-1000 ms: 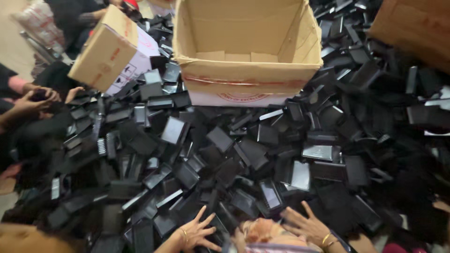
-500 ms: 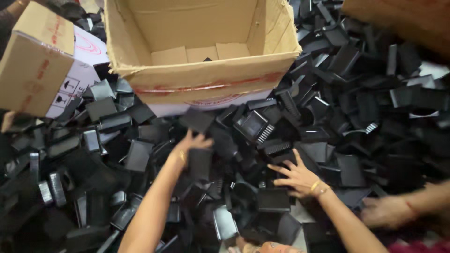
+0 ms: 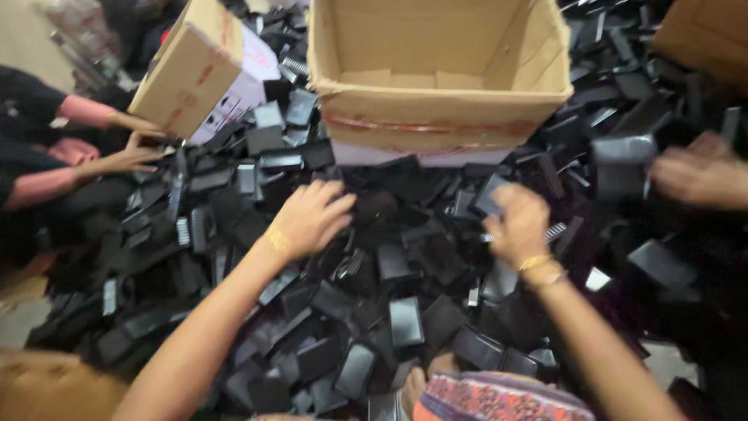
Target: The person sits on the floor and sorts a large pile of black plastic components by hand. They pick up individual pieces, inspect them, and place them into cardboard boxes.
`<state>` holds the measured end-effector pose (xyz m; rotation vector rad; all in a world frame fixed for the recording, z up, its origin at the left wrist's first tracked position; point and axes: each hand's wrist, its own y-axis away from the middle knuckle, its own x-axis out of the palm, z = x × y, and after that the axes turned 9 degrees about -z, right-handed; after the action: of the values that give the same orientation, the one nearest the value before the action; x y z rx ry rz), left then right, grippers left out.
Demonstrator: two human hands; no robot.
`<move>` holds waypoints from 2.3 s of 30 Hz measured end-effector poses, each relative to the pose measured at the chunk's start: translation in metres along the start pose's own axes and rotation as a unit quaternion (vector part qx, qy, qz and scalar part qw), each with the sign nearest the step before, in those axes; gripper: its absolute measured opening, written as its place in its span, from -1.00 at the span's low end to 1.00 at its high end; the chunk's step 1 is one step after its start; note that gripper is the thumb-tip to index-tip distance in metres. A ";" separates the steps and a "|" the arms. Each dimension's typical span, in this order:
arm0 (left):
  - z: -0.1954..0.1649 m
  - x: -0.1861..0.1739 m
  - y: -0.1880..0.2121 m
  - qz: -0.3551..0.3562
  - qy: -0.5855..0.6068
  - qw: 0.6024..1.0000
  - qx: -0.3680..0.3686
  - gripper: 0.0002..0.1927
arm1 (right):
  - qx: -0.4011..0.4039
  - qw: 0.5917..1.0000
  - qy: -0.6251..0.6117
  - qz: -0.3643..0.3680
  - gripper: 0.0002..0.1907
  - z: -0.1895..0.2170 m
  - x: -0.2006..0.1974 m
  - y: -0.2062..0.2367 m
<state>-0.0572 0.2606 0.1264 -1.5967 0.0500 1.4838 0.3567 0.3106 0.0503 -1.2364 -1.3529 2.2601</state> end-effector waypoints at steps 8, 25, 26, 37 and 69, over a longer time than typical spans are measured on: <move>-0.167 -0.021 0.229 0.413 0.123 0.902 0.037 -0.46 | -0.429 0.706 -0.358 0.435 -0.22 0.117 0.042 0.164; 0.000 0.138 0.148 0.266 -0.235 0.926 0.128 -0.40 | -0.485 0.691 -0.214 0.492 -0.60 -0.018 0.124 0.117; 0.012 0.148 0.123 0.220 -0.218 0.945 0.102 -0.38 | -0.469 0.718 -0.272 0.436 -0.58 -0.027 0.122 0.115; 0.094 0.177 -0.114 0.371 -0.062 0.913 -0.157 -0.30 | -0.460 0.758 0.094 0.453 -0.52 -0.155 0.053 -0.015; -0.190 0.024 0.416 -0.087 0.737 0.100 -0.663 0.16 | -0.687 0.590 -0.369 0.208 -0.46 0.200 0.143 0.201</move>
<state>-0.1484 -0.0837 -0.1623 2.1211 0.2945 1.1547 0.1596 0.1591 -0.1468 -0.7249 -3.9211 1.6454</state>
